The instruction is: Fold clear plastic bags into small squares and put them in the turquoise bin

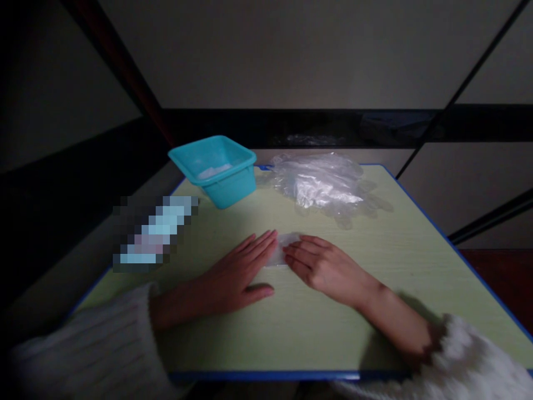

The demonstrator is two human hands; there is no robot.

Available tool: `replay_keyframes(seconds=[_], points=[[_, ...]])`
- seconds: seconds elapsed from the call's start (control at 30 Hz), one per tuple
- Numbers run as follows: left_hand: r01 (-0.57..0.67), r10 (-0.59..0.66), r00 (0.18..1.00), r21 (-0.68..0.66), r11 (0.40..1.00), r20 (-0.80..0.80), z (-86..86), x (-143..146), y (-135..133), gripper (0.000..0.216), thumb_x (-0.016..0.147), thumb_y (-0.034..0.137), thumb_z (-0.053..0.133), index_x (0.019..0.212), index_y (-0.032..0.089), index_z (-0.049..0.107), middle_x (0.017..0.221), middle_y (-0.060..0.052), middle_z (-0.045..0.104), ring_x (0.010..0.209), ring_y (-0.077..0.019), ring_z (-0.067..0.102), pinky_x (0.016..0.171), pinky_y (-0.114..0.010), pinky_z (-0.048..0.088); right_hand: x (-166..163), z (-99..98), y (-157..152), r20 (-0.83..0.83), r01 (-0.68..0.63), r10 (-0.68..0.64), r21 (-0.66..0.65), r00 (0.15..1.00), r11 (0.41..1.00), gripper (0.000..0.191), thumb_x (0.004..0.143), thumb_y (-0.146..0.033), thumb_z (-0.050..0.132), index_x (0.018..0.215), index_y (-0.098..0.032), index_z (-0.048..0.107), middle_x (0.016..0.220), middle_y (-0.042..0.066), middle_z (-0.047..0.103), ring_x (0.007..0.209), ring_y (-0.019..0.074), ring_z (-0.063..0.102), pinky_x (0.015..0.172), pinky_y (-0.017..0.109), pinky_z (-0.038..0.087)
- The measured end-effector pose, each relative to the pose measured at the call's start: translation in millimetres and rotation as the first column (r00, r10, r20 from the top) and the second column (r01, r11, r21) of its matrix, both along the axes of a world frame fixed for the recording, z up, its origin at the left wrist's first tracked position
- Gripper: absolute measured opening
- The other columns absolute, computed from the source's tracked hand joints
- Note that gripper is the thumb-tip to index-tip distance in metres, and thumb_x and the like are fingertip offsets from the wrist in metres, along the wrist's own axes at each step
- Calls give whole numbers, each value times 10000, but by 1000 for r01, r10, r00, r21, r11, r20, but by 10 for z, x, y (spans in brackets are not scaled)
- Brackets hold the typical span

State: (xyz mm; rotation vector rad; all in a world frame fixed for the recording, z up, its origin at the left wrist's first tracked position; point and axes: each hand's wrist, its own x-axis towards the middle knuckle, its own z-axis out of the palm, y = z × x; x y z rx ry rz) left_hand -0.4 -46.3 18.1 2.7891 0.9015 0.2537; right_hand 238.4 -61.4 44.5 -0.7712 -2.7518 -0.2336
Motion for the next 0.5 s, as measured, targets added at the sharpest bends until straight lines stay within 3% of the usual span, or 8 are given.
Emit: replay_keyframes(seconds=[0.17,0.37,0.5], points=[[-5,5,1000,0,1000,2,-16,-3,23,813,815,497,530,1423,60,213,1518,-206,164,1419,-275,111,1136,-441,139,-42,5,-21,19,25,-25,31,1000,999,233,912,-106,464,1056,-89,646,1094,118,672,1035,230,604,970,391,464],[-22,23,999,-25,999,45,-23,7,38,834,777,481,579,1425,92,228,1514,-184,203,1411,-269,162,1138,-446,144,-80,-127,37,-100,37,-28,81,995,996,188,892,-96,484,957,-67,658,993,156,682,956,233,627,903,388,496],[-68,80,985,-81,994,150,10,43,43,760,739,370,635,1373,81,332,1481,-191,291,1386,-270,246,1127,-438,207,-128,-146,46,-190,47,-44,14,981,999,207,903,-128,451,888,-96,655,905,146,691,863,229,641,825,391,518]])
